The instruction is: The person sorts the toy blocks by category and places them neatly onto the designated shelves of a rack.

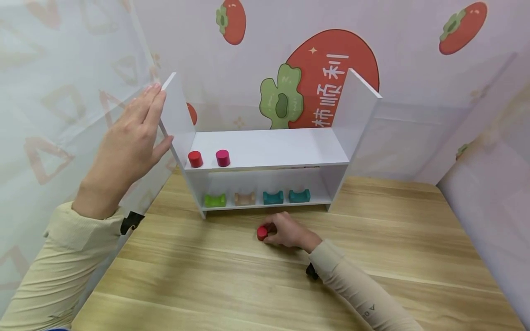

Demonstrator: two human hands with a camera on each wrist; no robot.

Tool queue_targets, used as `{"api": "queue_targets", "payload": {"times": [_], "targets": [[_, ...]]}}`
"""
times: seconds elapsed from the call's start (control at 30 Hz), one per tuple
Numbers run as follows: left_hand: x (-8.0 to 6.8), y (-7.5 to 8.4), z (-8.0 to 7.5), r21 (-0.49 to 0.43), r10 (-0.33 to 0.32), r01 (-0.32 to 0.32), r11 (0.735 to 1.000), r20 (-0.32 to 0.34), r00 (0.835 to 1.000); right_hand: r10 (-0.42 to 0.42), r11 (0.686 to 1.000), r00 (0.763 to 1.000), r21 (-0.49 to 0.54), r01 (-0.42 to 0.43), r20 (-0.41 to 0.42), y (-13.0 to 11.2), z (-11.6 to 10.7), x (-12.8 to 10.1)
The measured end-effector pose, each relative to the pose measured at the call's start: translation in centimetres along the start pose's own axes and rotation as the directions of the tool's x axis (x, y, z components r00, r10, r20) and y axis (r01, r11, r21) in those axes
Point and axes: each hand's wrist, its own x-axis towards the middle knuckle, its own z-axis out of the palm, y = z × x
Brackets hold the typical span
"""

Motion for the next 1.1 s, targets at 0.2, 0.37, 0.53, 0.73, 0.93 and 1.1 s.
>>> {"api": "queue_targets", "payload": {"times": [0.2,0.37,0.53,0.73,0.93,1.1], "targets": [[-0.1,0.0,0.0,0.001,-0.007,0.007,1.000,0.004,1.000,-0.017,1.000,1.000,0.007,0.017,-0.023,0.0,0.4,0.1],[-0.1,0.0,-0.1,-0.002,-0.008,0.008,1.000,0.002,1.000,-0.017,1.000,1.000,0.026,0.017,-0.024,-0.2,0.1,0.1],[0.0,0.0,-0.1,-0.002,-0.002,0.002,1.000,0.003,1.000,-0.018,0.999,1.000,0.040,0.019,-0.023,-1.0,-0.9,-0.1],[-0.1,0.0,-0.1,0.010,-0.006,0.006,1.000,0.009,1.000,-0.045,0.999,0.999,-0.002,0.045,-0.024,-2.1,-2.8,-0.7],[-0.1,0.1,-0.1,0.011,0.001,-0.001,1.000,0.001,1.000,-0.066,0.997,0.998,-0.044,0.065,-0.017,-3.6,-4.8,-1.5],[-0.1,0.1,-0.1,0.011,0.003,-0.003,1.000,-0.001,1.000,-0.142,0.989,0.990,-0.054,0.141,-0.014,-5.0,-6.5,-1.8]]}}
